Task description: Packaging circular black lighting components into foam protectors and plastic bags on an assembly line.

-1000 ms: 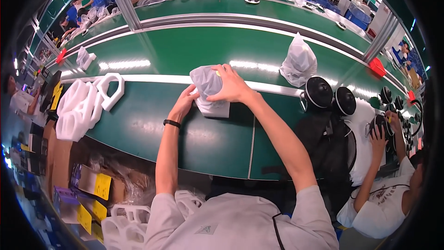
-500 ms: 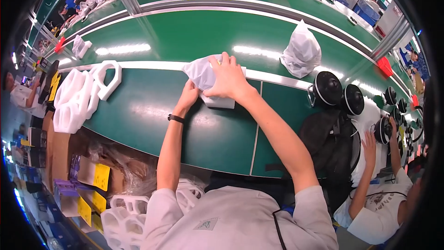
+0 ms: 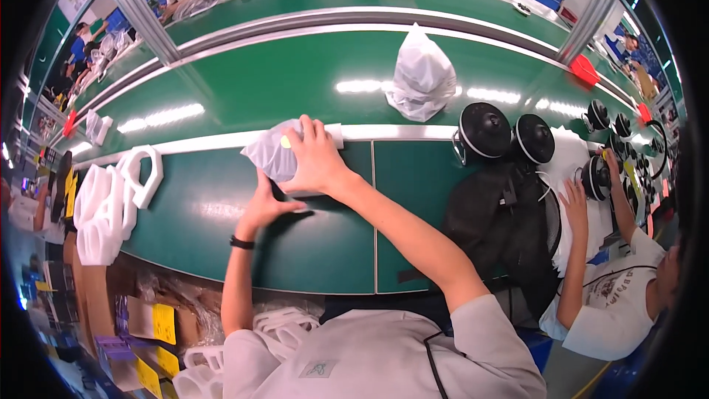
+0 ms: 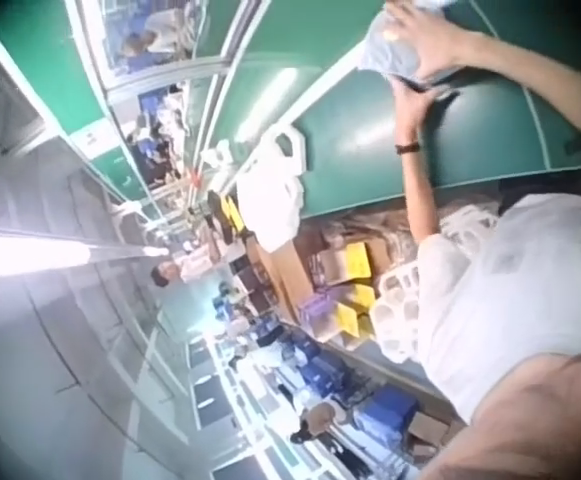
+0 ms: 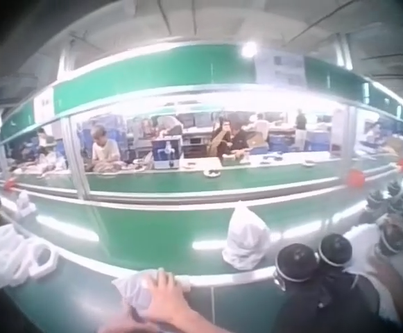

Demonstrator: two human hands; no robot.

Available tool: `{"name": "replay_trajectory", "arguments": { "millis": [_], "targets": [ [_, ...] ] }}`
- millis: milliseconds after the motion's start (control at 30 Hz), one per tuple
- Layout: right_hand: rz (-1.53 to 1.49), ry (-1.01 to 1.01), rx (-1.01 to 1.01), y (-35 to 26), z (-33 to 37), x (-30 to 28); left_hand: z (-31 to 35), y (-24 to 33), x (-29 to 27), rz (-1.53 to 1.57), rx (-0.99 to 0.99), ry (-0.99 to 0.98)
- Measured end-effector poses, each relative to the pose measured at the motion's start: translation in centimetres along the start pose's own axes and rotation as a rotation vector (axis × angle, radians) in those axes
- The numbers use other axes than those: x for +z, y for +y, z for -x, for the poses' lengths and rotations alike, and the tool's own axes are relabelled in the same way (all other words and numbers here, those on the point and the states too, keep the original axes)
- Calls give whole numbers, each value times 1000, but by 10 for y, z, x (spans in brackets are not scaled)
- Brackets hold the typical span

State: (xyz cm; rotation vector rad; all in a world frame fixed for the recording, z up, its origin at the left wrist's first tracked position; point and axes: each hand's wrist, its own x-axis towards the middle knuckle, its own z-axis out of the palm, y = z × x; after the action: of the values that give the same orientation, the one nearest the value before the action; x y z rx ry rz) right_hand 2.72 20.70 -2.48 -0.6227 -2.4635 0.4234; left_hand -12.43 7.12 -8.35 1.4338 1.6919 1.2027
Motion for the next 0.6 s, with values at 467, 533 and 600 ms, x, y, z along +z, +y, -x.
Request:
{"name": "replay_trajectory", "arguments": {
  "millis": [467, 533, 600],
  "targets": [
    [-900, 52, 350, 62, -1, 30, -84, -16, 26, -80, 190, 437],
    [-883, 92, 321, 77, -28, 37, -118, -13, 14, -196, 100, 440],
    [-822, 172, 298, 100, -55, 53, -162, -24, 7, -215, 205, 455]
  ]
}}
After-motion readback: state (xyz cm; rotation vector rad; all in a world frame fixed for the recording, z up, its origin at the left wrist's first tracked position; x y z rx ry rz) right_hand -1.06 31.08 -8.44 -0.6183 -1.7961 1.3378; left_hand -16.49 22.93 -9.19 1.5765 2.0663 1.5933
